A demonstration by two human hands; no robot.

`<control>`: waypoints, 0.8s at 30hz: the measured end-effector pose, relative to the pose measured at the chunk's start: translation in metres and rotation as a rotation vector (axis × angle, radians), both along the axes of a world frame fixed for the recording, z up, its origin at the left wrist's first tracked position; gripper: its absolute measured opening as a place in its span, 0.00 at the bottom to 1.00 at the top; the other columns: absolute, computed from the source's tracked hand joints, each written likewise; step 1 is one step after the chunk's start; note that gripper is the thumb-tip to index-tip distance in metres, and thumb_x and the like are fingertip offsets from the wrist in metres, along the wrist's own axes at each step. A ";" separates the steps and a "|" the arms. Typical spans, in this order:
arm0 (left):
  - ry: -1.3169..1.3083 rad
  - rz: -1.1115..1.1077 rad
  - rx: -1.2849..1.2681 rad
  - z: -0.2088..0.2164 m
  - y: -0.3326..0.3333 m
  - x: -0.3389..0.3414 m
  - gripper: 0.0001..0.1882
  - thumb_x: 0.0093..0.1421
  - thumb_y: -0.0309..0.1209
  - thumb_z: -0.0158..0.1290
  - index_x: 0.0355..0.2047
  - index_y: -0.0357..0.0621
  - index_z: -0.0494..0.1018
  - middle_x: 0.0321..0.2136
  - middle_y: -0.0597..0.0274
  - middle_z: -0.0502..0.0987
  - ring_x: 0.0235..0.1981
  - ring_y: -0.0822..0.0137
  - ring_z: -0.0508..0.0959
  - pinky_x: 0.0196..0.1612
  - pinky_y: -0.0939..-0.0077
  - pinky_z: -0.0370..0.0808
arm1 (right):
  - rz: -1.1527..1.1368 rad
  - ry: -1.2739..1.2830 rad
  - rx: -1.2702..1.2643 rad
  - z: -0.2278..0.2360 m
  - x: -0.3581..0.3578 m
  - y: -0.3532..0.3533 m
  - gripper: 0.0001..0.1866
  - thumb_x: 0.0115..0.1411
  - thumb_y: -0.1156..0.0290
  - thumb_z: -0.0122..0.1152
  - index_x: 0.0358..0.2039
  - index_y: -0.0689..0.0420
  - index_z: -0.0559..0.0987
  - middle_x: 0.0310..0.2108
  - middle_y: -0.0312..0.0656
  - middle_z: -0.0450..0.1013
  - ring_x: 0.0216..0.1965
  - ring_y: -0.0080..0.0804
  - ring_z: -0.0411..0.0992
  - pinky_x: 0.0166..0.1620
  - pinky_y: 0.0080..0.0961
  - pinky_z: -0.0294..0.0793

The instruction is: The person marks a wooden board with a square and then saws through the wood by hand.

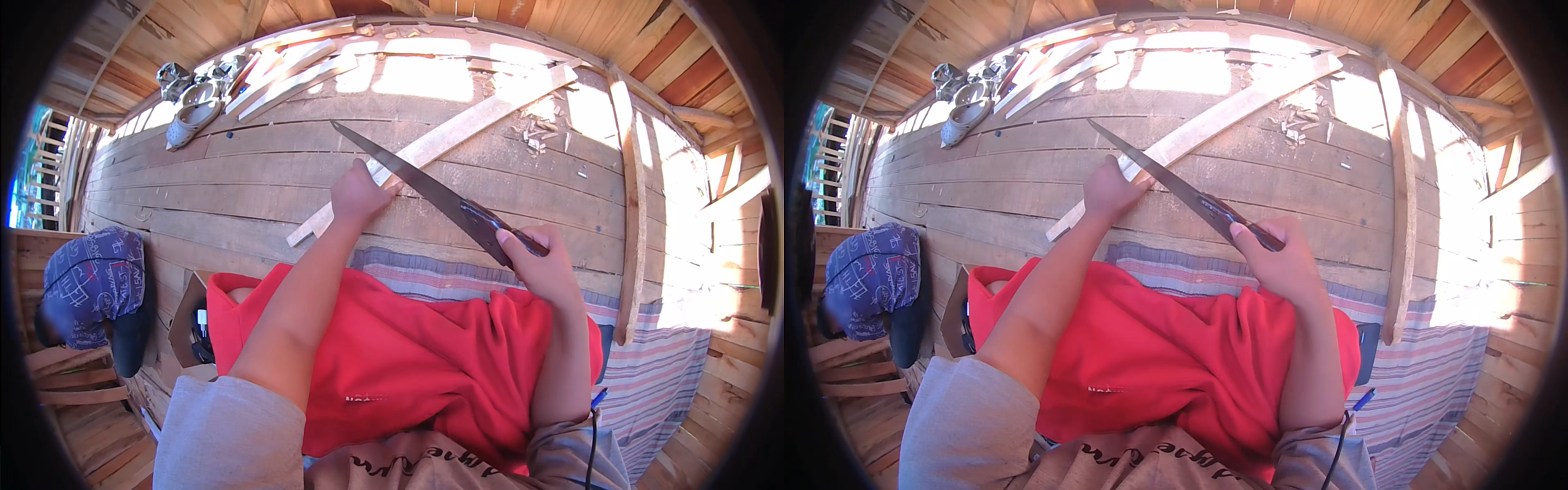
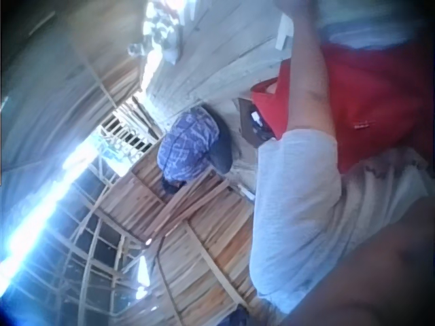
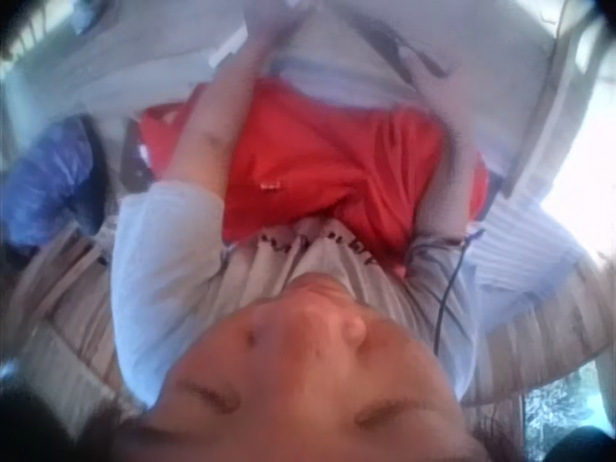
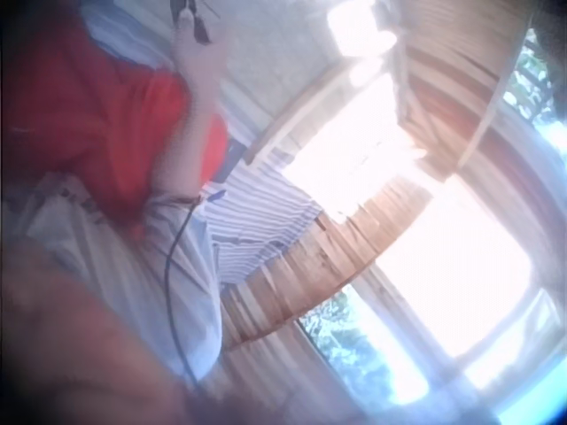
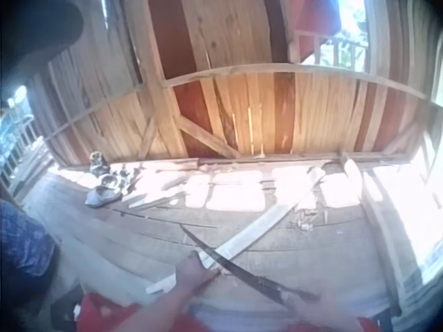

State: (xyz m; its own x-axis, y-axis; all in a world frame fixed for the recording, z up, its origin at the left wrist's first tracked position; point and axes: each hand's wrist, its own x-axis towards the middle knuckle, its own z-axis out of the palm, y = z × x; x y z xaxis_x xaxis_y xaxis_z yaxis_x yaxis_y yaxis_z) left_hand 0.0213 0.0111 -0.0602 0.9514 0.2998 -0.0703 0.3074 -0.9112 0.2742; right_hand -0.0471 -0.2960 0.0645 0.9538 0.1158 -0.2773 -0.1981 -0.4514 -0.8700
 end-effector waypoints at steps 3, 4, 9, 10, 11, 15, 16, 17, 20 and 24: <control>-0.012 -0.005 -0.033 0.000 -0.001 0.007 0.41 0.46 0.60 0.69 0.42 0.34 0.71 0.34 0.41 0.83 0.38 0.44 0.85 0.43 0.53 0.82 | 0.098 -0.009 0.038 0.015 -0.014 -0.059 0.22 0.66 0.64 0.65 0.17 0.63 0.77 0.12 0.27 0.62 0.17 0.17 0.58 0.21 0.26 0.56; -0.004 -0.019 -0.046 -0.002 -0.004 0.002 0.41 0.46 0.60 0.69 0.42 0.34 0.71 0.35 0.41 0.83 0.39 0.44 0.85 0.44 0.53 0.81 | 0.141 0.016 0.076 0.023 -0.021 -0.065 0.21 0.66 0.65 0.65 0.17 0.63 0.78 0.12 0.27 0.62 0.17 0.17 0.58 0.21 0.25 0.57; -0.014 0.014 -0.049 0.001 -0.001 0.004 0.41 0.46 0.60 0.69 0.42 0.32 0.72 0.34 0.40 0.83 0.38 0.44 0.85 0.42 0.53 0.82 | 0.171 -0.077 -0.080 -0.005 -0.005 0.040 0.22 0.66 0.64 0.65 0.16 0.60 0.74 0.12 0.29 0.62 0.17 0.16 0.57 0.21 0.25 0.58; -0.018 -0.003 -0.038 0.000 0.000 0.004 0.41 0.46 0.60 0.69 0.42 0.33 0.72 0.34 0.40 0.83 0.38 0.44 0.85 0.42 0.53 0.82 | 0.118 -0.025 -0.040 0.001 -0.001 0.037 0.22 0.66 0.63 0.65 0.16 0.61 0.74 0.12 0.29 0.62 0.17 0.16 0.58 0.21 0.26 0.58; -0.022 -0.020 -0.027 -0.001 0.000 0.004 0.41 0.46 0.60 0.70 0.41 0.33 0.72 0.34 0.39 0.83 0.38 0.44 0.85 0.41 0.52 0.82 | 0.066 0.026 0.000 0.009 0.002 0.028 0.22 0.65 0.63 0.65 0.16 0.61 0.74 0.12 0.29 0.62 0.17 0.17 0.58 0.22 0.26 0.59; -0.031 -0.028 -0.029 -0.007 0.003 0.003 0.40 0.46 0.59 0.70 0.40 0.32 0.74 0.32 0.41 0.83 0.36 0.43 0.85 0.40 0.52 0.82 | -0.056 -0.029 0.013 0.014 -0.013 -0.018 0.23 0.65 0.64 0.63 0.15 0.61 0.72 0.12 0.29 0.62 0.17 0.17 0.58 0.22 0.26 0.58; -0.035 -0.021 -0.033 -0.007 0.003 0.003 0.39 0.46 0.59 0.70 0.40 0.32 0.74 0.32 0.40 0.83 0.36 0.43 0.85 0.40 0.52 0.82 | 0.021 -0.019 0.033 0.014 -0.014 -0.035 0.23 0.65 0.63 0.63 0.15 0.61 0.72 0.12 0.29 0.61 0.17 0.17 0.59 0.22 0.26 0.59; -0.039 -0.012 -0.036 -0.006 0.003 0.005 0.39 0.46 0.59 0.70 0.40 0.33 0.74 0.32 0.40 0.83 0.37 0.43 0.85 0.41 0.52 0.82 | 0.099 -0.008 0.053 0.013 -0.014 -0.042 0.23 0.65 0.63 0.63 0.15 0.61 0.73 0.12 0.29 0.61 0.17 0.18 0.59 0.22 0.26 0.59; 0.001 -0.016 -0.047 -0.007 -0.004 0.006 0.40 0.46 0.59 0.70 0.42 0.33 0.73 0.33 0.40 0.83 0.37 0.43 0.85 0.42 0.52 0.81 | 0.019 -0.031 0.047 -0.015 -0.011 0.025 0.22 0.65 0.63 0.63 0.17 0.62 0.76 0.12 0.29 0.60 0.18 0.19 0.60 0.22 0.27 0.59; -0.020 -0.030 -0.001 0.002 -0.004 0.002 0.40 0.46 0.59 0.70 0.42 0.32 0.73 0.33 0.41 0.83 0.37 0.44 0.85 0.41 0.52 0.82 | -0.036 -0.036 -0.011 -0.001 -0.005 0.026 0.21 0.65 0.64 0.62 0.17 0.62 0.77 0.12 0.29 0.61 0.18 0.19 0.60 0.22 0.28 0.58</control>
State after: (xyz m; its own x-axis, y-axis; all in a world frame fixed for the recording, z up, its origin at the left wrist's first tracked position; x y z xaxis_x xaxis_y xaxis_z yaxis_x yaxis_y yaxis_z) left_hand 0.0231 0.0072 -0.0582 0.9611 0.2714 -0.0514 0.2746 -0.9194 0.2815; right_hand -0.0517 -0.2700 0.0634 0.9666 0.0782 -0.2440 -0.1834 -0.4537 -0.8721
